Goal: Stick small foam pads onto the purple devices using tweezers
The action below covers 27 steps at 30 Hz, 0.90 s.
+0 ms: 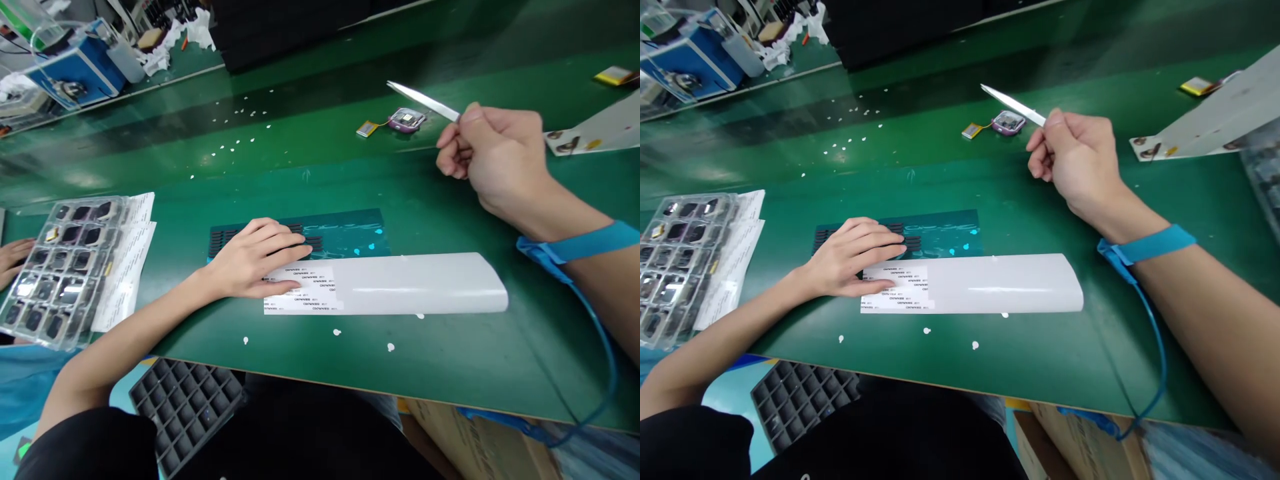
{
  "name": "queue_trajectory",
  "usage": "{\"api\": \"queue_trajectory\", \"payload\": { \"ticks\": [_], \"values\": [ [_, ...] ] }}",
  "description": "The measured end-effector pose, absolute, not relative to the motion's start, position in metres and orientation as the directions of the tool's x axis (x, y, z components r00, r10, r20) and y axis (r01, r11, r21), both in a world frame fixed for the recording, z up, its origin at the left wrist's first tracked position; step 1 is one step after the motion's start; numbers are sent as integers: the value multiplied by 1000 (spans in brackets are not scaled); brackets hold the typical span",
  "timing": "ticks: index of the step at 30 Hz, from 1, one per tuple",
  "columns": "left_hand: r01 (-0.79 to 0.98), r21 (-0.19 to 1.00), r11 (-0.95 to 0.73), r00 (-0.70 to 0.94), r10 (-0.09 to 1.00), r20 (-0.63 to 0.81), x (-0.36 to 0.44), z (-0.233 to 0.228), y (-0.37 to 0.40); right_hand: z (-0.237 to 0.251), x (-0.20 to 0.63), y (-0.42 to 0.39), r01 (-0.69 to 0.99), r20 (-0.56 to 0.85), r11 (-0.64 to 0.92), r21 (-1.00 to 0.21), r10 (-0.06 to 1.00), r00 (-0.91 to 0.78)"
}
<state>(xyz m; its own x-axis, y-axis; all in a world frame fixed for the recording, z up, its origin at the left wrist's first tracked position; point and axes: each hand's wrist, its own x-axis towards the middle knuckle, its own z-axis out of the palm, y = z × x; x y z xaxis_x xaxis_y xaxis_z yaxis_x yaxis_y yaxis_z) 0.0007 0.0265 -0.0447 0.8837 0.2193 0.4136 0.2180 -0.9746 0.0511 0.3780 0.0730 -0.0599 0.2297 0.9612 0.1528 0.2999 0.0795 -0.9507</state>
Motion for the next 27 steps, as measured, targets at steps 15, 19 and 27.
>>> {"api": "queue_trajectory", "payload": {
  "ticks": [15, 19, 27],
  "values": [
    [347, 91, -934, 772, 339, 538, 2, -34, 43, -55, 373, 74, 308, 226, 154, -939, 951, 213],
    [536, 319, -782, 625, 621, 472, 33, -31, 91, -57, 374, 79, 259, 245, 180, -949, 939, 244],
    [678, 426, -600, 533, 799, 278, 158, -46, 203, -60, 378, 88, 167, 274, 231, -959, 906, 322]
  ]
}}
